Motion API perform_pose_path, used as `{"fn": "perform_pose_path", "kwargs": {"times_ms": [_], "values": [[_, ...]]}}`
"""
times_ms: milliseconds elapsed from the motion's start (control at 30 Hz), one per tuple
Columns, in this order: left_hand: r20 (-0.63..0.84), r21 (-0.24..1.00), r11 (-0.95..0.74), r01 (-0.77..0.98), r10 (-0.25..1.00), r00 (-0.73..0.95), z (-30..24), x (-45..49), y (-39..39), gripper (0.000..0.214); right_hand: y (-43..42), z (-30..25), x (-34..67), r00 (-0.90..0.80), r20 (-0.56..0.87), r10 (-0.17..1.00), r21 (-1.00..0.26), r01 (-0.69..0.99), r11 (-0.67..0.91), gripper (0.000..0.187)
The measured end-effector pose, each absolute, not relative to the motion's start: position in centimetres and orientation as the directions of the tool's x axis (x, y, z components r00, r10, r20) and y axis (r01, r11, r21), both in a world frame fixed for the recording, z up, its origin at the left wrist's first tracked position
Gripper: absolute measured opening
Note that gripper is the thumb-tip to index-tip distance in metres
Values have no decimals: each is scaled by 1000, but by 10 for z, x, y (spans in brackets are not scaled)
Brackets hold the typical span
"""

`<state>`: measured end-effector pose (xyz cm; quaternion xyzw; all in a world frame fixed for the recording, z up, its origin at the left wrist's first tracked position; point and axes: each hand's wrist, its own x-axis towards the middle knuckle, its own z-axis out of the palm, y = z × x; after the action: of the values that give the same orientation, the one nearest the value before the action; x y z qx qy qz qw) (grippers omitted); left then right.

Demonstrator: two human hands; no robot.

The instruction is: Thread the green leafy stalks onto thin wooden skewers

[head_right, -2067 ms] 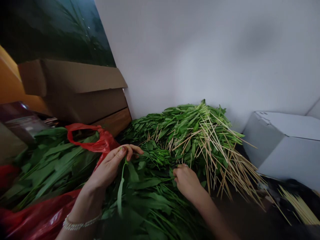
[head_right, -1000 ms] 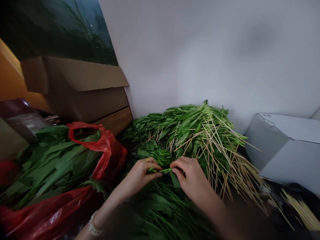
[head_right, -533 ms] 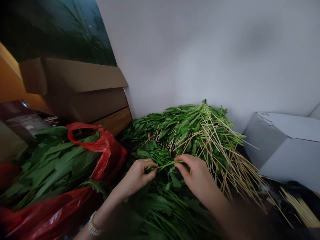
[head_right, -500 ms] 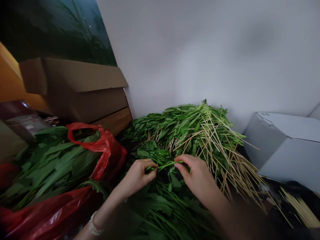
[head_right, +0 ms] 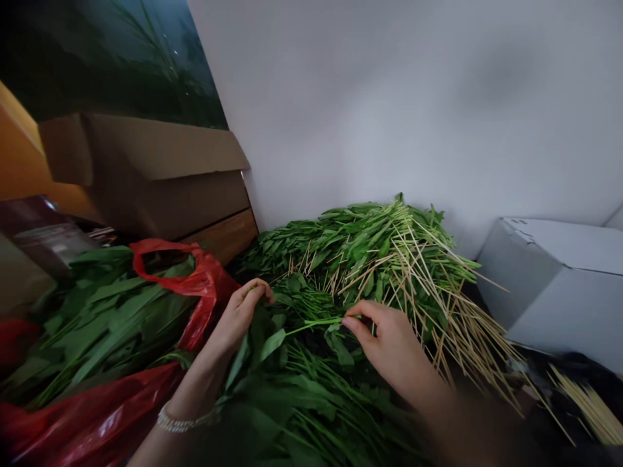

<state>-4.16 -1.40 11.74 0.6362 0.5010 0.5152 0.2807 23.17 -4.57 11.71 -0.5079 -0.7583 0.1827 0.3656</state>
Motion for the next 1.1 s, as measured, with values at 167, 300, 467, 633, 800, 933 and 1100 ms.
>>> {"fn": "perform_pose_path", "kwargs": {"times_ms": [167, 300, 467, 633, 800, 933, 1100], "values": [[374, 814, -384, 435, 921, 114, 128, -28, -26, 24, -48, 119, 223, -259, 333, 907, -645, 638, 420, 19], [322, 669, -505, 545, 858, 400, 130, -12, -36, 17, -51, 120, 219, -280, 330, 901, -650, 625, 432, 19], [298, 608, -595, 525, 785, 543, 123, -2, -38, 13, -50, 115, 217, -285, 299, 911, -722, 556, 411, 15], [325, 603, -607, 518, 780, 535, 121, -3, -36, 13, -49, 110, 213, -256, 284, 924, -781, 498, 378, 14], [298, 536, -617, 576, 776, 555, 119, -3, -40, 18, -50, 108, 211, -280, 321, 905, -714, 556, 426, 17], [288, 324, -635, 701, 772, 566, 115, 0, -45, 20, -49, 100, 211, -274, 409, 871, -559, 679, 476, 19], [298, 189, -598, 779, 791, 535, 109, 5, -47, 13, -52, 98, 206, -395, 443, 805, -239, 813, 531, 22]]}}
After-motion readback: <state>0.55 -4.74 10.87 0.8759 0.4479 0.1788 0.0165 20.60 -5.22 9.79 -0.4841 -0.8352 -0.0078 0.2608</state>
